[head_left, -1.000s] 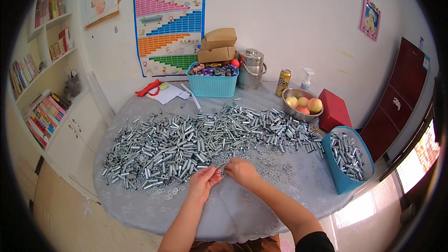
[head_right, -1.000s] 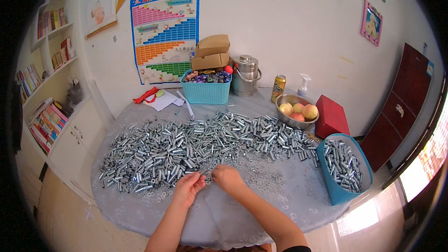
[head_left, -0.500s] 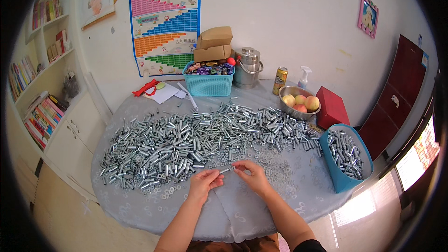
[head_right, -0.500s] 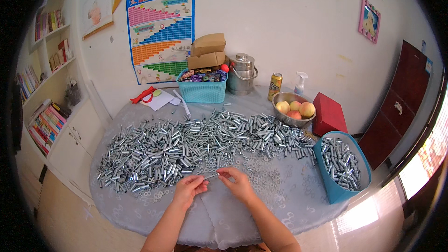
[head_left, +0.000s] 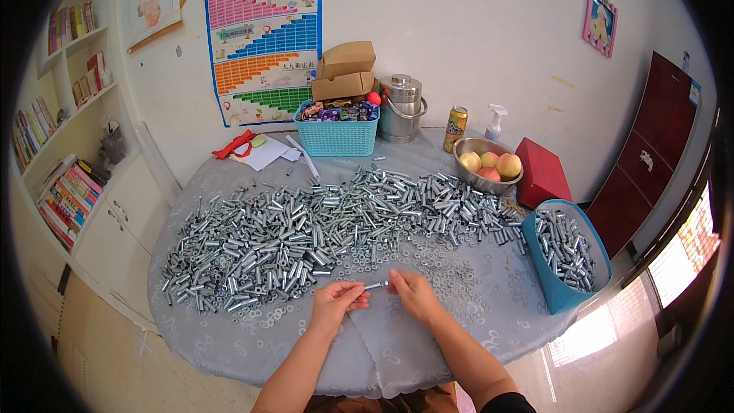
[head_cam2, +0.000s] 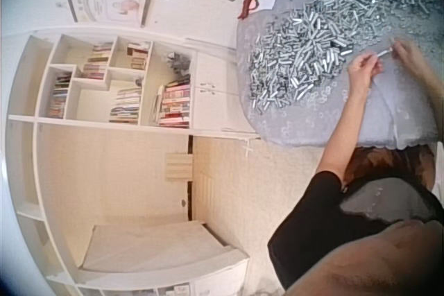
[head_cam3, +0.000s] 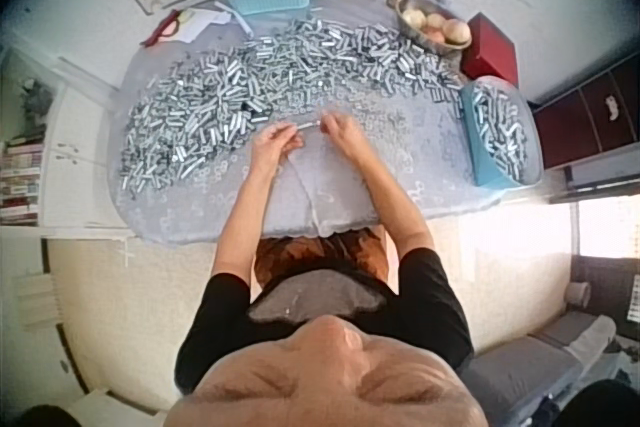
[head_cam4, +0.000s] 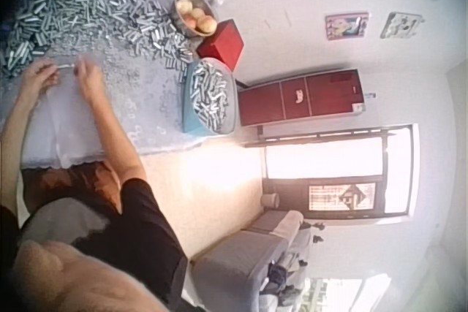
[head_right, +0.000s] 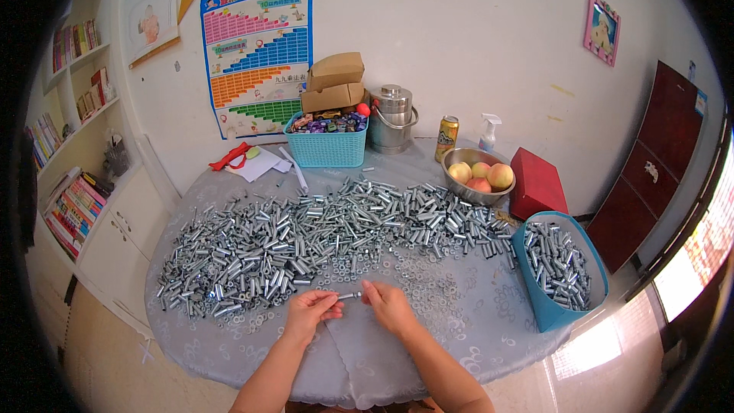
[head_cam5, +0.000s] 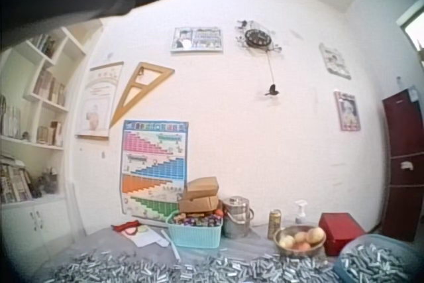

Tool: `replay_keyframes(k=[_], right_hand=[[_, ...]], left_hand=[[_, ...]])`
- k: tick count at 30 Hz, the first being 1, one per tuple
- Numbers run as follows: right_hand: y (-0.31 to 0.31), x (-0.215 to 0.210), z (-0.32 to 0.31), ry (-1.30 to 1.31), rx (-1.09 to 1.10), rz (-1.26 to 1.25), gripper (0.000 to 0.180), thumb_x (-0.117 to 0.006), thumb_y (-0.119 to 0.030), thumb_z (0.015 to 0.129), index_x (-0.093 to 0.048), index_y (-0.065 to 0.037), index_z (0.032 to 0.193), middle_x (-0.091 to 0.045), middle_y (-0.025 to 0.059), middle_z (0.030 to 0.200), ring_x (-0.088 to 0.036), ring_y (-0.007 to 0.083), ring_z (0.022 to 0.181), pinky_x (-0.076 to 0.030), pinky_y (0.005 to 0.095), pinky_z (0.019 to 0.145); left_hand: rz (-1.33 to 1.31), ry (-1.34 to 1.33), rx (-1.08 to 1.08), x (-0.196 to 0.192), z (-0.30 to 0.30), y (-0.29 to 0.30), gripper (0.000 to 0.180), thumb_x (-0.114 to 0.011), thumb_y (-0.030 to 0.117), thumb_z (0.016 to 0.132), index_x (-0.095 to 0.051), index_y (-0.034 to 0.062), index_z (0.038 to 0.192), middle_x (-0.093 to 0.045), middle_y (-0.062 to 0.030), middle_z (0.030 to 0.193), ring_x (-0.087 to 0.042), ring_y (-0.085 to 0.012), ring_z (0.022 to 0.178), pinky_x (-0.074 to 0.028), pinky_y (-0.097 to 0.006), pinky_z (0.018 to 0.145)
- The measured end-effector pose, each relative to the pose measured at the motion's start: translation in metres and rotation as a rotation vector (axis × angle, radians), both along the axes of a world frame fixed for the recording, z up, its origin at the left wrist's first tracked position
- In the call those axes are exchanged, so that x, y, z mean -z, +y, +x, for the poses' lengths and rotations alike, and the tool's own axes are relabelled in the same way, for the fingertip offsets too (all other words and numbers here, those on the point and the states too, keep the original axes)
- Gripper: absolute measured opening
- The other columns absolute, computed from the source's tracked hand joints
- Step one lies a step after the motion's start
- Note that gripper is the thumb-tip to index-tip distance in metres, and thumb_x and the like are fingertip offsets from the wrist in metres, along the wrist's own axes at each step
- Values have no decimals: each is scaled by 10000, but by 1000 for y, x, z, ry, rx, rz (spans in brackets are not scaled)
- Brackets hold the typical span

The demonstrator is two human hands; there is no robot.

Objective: The person repeatedly picks up small metal cylindrical parts and washers from a large pile on a table, inserts the washers into the cylinders, and places the assembled units into a blue plastic bin. The process is continuous and repetitive throughout the clip.

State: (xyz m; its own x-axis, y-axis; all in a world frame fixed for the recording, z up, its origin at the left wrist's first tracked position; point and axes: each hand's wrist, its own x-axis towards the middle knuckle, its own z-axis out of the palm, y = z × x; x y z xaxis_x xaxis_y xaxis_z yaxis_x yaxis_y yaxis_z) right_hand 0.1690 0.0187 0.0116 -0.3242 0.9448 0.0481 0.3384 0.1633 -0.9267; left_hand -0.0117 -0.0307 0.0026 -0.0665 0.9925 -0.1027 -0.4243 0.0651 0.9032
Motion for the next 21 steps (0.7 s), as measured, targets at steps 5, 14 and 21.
replay_keyframes(k=[5, 14, 21], right_hand=[[-5, -2, -1, 191, -74, -16, 353, -445, -266, 928, -636, 12, 824, -598, 49, 712, -536, 125, 680, -448, 263, 679], [-1, 2, 2, 157, -124, 36, 307, -441, -237, 931, -628, 6, 940, -611, 68, 862, -549, 131, 746, -448, 258, 710], [0, 4, 3, 171, -116, 63, 313, -439, -239, 933, -619, 15, 962, -602, 73, 893, -553, 132, 758, -451, 261, 708]], left_hand=[[-59, -36, -84, 5, -4, 3, 164, -616, 65, 817, -608, -54, 929, -634, -149, 836, -628, -181, 691, -553, -285, 649], [-48, -48, -120, 2, -3, 1, 160, -610, 61, 821, -600, -57, 928, -631, -152, 842, -628, -181, 693, -554, -292, 654], [-21, -51, -114, 2, -2, 2, 151, -606, 53, 821, -601, -53, 928, -633, -148, 835, -629, -181, 698, -553, -290, 656]])
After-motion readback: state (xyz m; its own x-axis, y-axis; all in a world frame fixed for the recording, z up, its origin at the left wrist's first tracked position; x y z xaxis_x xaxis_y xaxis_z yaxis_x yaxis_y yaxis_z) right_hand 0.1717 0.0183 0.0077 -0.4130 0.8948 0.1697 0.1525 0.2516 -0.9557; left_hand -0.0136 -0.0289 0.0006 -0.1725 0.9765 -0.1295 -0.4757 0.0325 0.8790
